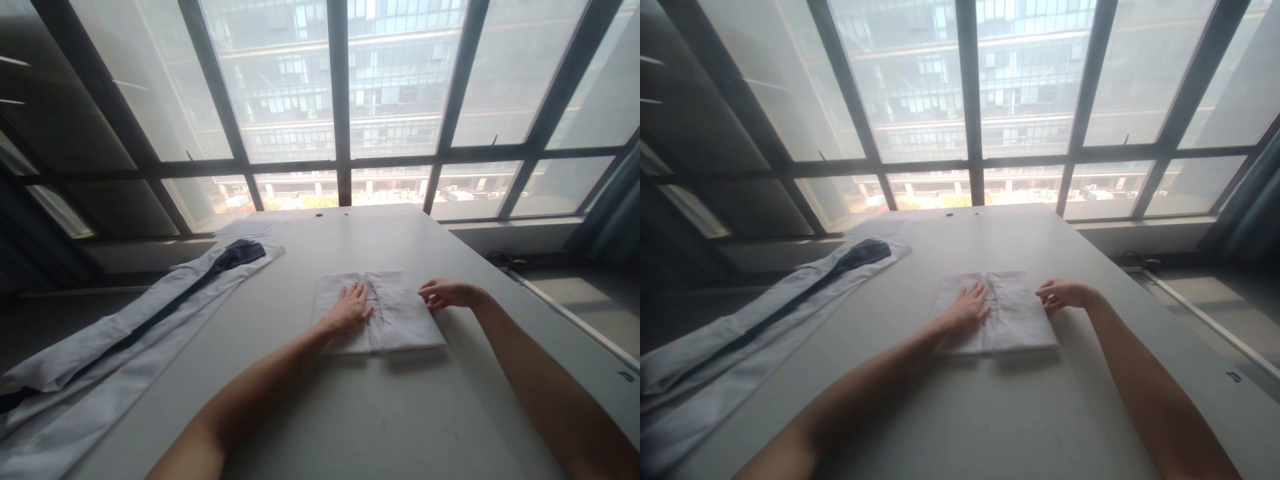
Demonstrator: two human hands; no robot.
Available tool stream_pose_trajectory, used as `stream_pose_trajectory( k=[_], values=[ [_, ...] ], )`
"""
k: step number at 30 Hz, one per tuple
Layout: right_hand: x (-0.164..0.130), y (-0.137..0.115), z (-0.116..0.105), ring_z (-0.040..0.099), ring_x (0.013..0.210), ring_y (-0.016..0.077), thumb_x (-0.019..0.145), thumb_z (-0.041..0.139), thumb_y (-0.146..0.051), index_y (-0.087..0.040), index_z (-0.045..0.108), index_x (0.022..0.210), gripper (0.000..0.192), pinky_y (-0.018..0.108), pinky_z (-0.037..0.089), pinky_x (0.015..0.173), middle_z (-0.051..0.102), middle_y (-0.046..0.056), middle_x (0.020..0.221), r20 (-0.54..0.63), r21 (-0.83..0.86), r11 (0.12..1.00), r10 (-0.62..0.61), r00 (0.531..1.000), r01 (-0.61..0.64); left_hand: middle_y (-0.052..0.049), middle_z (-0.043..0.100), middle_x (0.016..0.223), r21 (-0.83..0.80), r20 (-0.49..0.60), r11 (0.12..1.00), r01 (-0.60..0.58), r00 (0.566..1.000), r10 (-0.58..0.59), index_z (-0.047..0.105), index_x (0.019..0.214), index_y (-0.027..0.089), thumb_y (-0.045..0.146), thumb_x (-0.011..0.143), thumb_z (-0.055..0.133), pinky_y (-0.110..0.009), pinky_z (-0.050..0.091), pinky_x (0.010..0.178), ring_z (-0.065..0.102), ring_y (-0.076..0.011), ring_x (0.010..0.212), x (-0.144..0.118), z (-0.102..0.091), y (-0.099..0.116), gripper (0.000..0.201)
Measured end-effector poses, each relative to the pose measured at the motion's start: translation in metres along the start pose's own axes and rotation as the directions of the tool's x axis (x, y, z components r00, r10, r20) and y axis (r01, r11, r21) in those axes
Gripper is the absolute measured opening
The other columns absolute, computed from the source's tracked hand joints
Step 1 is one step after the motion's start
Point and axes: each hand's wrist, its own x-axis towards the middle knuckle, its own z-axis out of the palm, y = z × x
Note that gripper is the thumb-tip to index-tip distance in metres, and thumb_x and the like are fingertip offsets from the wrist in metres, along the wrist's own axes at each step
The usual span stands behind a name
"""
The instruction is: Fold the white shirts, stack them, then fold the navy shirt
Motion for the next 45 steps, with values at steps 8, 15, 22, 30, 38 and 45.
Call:
stream_pose_trajectory(
  k=[8,15,22,30,38,45],
  values=[
    [-0.001,-0.003,0.008,0.060,0.057,0.0073,0.071,0.086,-0.028,-0.018,0.065,0.092,0.031,0.013,0.045,0.046,0.069,0.000,0.079,0.073,0.100,0.994,-0.061,0.995,0.054,-0.018,0.018,0.168,-0.024,-0.006,1.000,-0.002,1.000,0.002,0.022,0.161,0.007,0.051,0.102,0.034,-0.049,0.011,0.126,0.010,-0.0284,0.157,0.000,-0.001,-0.001,0.075],
    [-0.003,-0.013,0.019,0.068,0.078,0.0133,0.074,0.081,-0.019,-0.019,0.070,0.114,0.042,0.020,0.054,0.067,0.075,0.006,0.103,0.102,0.290,0.946,-0.183,0.978,0.147,-0.019,0.044,0.157,-0.135,-0.185,0.991,0.020,0.982,-0.045,0.047,0.149,0.007,0.034,0.103,0.035,-0.040,0.025,0.123,0.038,-0.0256,0.148,0.008,-0.006,-0.004,0.055],
    [-0.011,-0.032,0.037,0.063,0.067,0.0129,0.072,0.079,-0.011,-0.021,0.070,0.107,0.038,0.022,0.051,0.059,0.074,0.002,0.089,-0.006,0.381,0.907,-0.195,0.981,0.182,-0.015,0.041,0.160,-0.092,-0.267,0.994,0.051,0.961,-0.074,0.046,0.151,0.011,0.028,0.102,0.035,-0.049,0.019,0.125,0.031,-0.0283,0.151,0.016,-0.005,-0.018,0.053],
    [-0.025,-0.060,0.068,0.056,0.059,0.0106,0.065,0.079,-0.014,-0.018,0.069,0.096,0.033,0.020,0.043,0.053,0.069,-0.001,0.076,-0.121,0.370,0.890,-0.239,0.963,0.267,-0.014,0.033,0.164,-0.065,-0.175,0.994,0.084,0.980,-0.094,0.039,0.156,0.014,0.036,0.103,0.035,-0.055,0.016,0.123,0.026,-0.0323,0.152,0.023,0.003,-0.028,0.057],
    [-0.025,-0.075,0.093,0.053,0.054,0.0106,0.063,0.080,-0.020,-0.019,0.069,0.094,0.034,0.022,0.039,0.049,0.066,-0.002,0.069,-0.149,0.334,0.891,-0.271,0.951,0.306,-0.013,0.035,0.163,-0.111,-0.192,0.992,0.065,0.978,-0.086,0.040,0.155,0.016,0.031,0.102,0.033,-0.053,0.015,0.124,0.026,-0.0302,0.152,0.019,0.005,-0.025,0.055],
    [-0.017,-0.090,0.107,0.052,0.052,0.0117,0.060,0.075,-0.018,-0.020,0.064,0.077,0.020,0.024,0.041,0.050,0.059,-0.002,0.060,-0.239,0.326,0.902,-0.210,0.948,0.282,-0.016,0.026,0.166,-0.102,-0.084,0.993,0.056,0.994,-0.065,0.037,0.156,0.014,0.035,0.103,0.034,-0.058,0.016,0.123,0.017,-0.0339,0.155,0.008,-0.019,-0.026,0.057]
  ],
)
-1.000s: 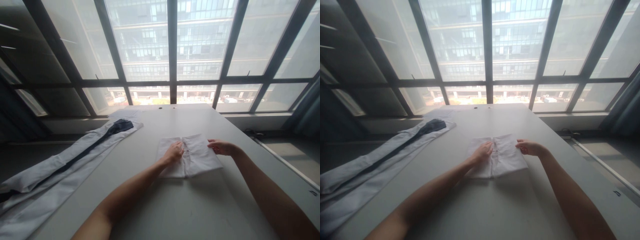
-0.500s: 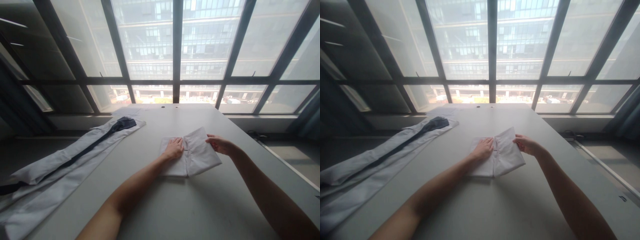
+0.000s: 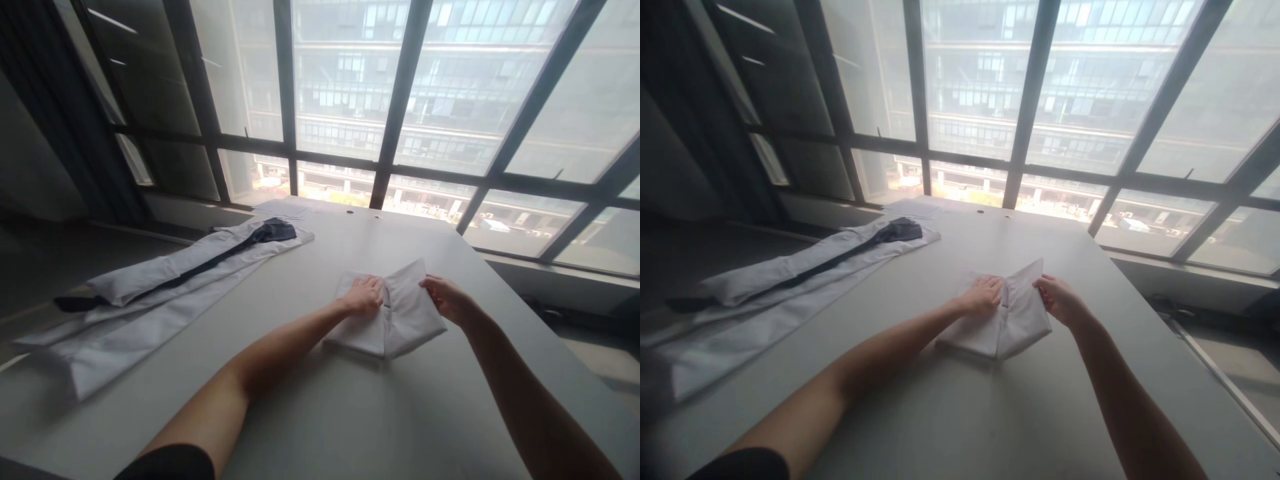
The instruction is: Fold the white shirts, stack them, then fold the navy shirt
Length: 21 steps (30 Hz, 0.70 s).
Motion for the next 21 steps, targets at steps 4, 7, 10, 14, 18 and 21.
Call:
stream_pose_trajectory(
  k=[4,7,10,14,18,21],
  values=[
    [-0.002,-0.007,0.013,0.044,0.048,0.0087,0.058,0.073,-0.018,-0.019,0.061,0.074,0.021,0.021,0.031,0.044,0.051,-0.006,0.056,-0.034,-0.021,1.000,-0.005,0.999,0.004,-0.025,0.028,0.163,0.045,0.155,0.998,-0.053,0.987,0.045,0.053,0.143,0.006,0.043,0.097,0.050,-0.064,0.019,0.120,0.015,-0.0433,0.153,-0.017,-0.015,0.007,0.059],
    [-0.002,-0.012,0.024,0.041,0.047,0.0078,0.057,0.071,-0.017,-0.019,0.060,0.076,0.022,0.021,0.027,0.043,0.049,-0.007,0.057,-0.026,-0.035,0.999,-0.005,1.000,0.004,-0.027,0.035,0.159,0.005,0.197,0.994,-0.107,0.975,0.104,0.055,0.141,0.005,0.045,0.093,0.056,-0.062,0.025,0.119,0.024,-0.0442,0.151,-0.030,-0.012,0.015,0.062],
    [-0.001,-0.016,0.037,0.039,0.047,0.0072,0.056,0.070,-0.016,-0.019,0.057,0.074,0.022,0.021,0.024,0.043,0.046,-0.007,0.056,-0.031,-0.053,0.999,-0.010,0.999,0.008,-0.023,0.046,0.154,-0.070,0.177,0.989,-0.132,0.974,0.143,0.060,0.135,0.008,0.045,0.089,0.063,-0.057,0.032,0.117,0.034,-0.0439,0.146,-0.035,-0.008,0.016,0.059],
    [0.006,-0.022,0.060,0.037,0.046,0.0072,0.058,0.067,-0.013,-0.020,0.054,0.070,0.019,0.021,0.024,0.043,0.044,-0.007,0.053,-0.022,-0.054,0.999,-0.002,1.000,0.001,-0.010,0.070,0.125,-0.469,0.068,0.879,-0.090,0.988,0.138,0.074,0.101,0.019,0.036,0.084,0.069,-0.046,0.040,0.113,0.058,-0.0354,0.124,-0.030,-0.016,-0.002,0.025],
    [0.017,-0.020,0.093,0.036,0.044,0.0072,0.062,0.068,-0.013,-0.021,0.053,0.073,0.020,0.021,0.023,0.042,0.043,-0.007,0.051,-0.016,-0.096,0.995,-0.008,1.000,0.007,-0.010,0.072,0.116,-0.731,-0.004,0.682,0.012,1.000,-0.023,0.070,0.109,0.018,0.034,0.094,0.057,-0.041,0.048,0.104,0.065,-0.0274,0.109,-0.025,-0.022,-0.031,0.026],
    [0.020,-0.012,0.122,0.040,0.044,0.0083,0.066,0.070,-0.013,-0.021,0.058,0.088,0.027,0.020,0.026,0.042,0.047,-0.007,0.052,0.018,-0.147,0.989,-0.005,1.000,0.007,-0.012,0.072,0.104,-0.907,0.005,0.411,0.090,0.979,-0.204,0.066,0.111,0.013,0.042,0.104,0.039,-0.037,0.053,0.095,0.069,-0.0226,0.098,-0.026,-0.021,-0.051,0.040]
  ],
)
